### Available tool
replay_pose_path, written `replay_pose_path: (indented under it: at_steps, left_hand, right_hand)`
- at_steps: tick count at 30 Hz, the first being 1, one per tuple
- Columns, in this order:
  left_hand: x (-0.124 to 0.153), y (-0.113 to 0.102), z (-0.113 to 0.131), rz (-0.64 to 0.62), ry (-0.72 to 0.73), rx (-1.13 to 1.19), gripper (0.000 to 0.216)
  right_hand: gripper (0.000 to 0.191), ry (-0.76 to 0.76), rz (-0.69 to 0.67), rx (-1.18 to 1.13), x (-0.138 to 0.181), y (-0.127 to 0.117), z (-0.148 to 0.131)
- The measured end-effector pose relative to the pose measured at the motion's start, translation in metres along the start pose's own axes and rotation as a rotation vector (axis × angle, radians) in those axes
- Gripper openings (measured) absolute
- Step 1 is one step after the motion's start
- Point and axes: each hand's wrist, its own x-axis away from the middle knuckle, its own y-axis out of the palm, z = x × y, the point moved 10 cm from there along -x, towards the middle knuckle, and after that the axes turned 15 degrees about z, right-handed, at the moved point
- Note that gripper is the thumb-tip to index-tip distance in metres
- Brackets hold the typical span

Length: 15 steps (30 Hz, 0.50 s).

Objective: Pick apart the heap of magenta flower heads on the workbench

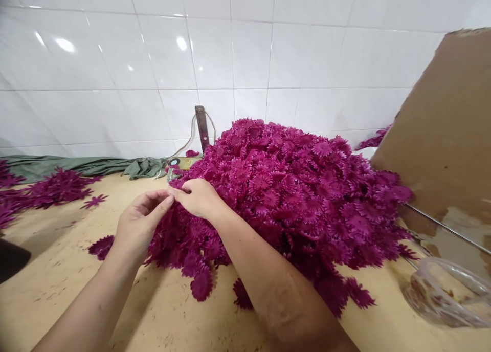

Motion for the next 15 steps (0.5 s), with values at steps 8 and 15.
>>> replay_pose_path:
  at_steps: [8, 15]
  left_hand:
    - [-0.006, -0.015, -0.010, 0.131, -0.093, 0.033, 0.030]
    - [-0.013, -0.042, -0.033, 0.406, -0.356, 0.282, 0.010]
  right_hand:
    - [0.028, 0.080, -0.145, -0.263, 0.009, 0.019, -0.004]
    - [0.027, -0.022, -0.200, -0.176, 0.017, 0.022, -0.023]
